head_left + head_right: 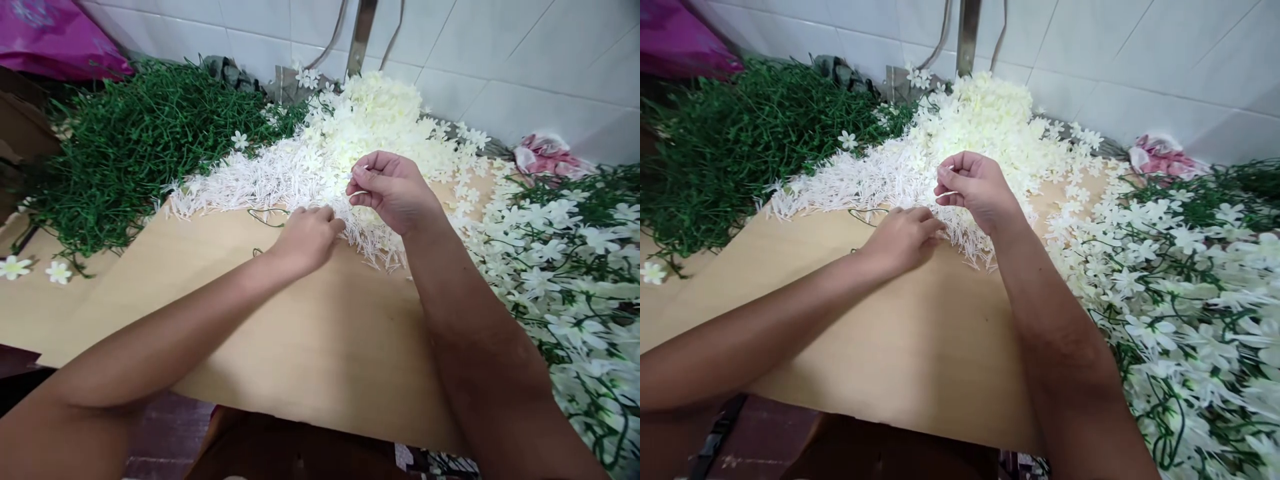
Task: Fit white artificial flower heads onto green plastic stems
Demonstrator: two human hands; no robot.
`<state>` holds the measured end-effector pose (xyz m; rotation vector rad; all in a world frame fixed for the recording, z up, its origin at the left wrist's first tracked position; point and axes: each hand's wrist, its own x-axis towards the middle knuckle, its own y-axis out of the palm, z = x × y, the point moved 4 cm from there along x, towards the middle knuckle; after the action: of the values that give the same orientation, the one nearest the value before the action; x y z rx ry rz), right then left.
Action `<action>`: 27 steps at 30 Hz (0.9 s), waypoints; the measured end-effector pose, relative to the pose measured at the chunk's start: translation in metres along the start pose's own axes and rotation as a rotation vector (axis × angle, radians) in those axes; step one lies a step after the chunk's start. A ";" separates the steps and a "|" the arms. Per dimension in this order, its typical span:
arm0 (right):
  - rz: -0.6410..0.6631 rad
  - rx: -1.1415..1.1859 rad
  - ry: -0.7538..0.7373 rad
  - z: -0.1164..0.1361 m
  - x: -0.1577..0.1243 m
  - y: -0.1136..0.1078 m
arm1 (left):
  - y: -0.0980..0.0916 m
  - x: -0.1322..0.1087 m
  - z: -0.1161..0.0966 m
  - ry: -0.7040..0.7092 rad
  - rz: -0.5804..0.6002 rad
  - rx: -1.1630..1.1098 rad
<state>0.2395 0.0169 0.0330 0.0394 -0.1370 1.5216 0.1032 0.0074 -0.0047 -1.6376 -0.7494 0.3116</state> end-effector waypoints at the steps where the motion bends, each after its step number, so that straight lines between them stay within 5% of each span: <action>1: -0.005 -0.007 -0.005 -0.001 0.000 0.000 | 0.003 0.005 -0.001 -0.006 0.002 0.011; 4: -0.005 -0.009 -0.015 -0.001 -0.001 0.003 | 0.002 0.015 0.008 -0.124 -0.035 -0.205; 9: 0.004 0.026 -0.060 -0.003 -0.003 0.015 | -0.015 0.006 0.040 -0.504 -0.170 -1.084; 13: -0.021 0.010 -0.124 -0.011 -0.004 0.029 | -0.019 -0.010 0.053 -0.732 -0.213 -1.518; 19: -0.074 -0.105 -0.196 -0.023 -0.008 0.046 | -0.009 -0.018 0.059 -0.859 -0.209 -1.710; 27: -0.104 -0.135 -0.291 -0.037 -0.008 0.047 | -0.009 -0.017 0.061 -0.832 -0.171 -1.739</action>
<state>0.1950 0.0154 -0.0070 0.1575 -0.4629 1.3935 0.0523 0.0444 -0.0130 -3.0354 -2.1393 0.1660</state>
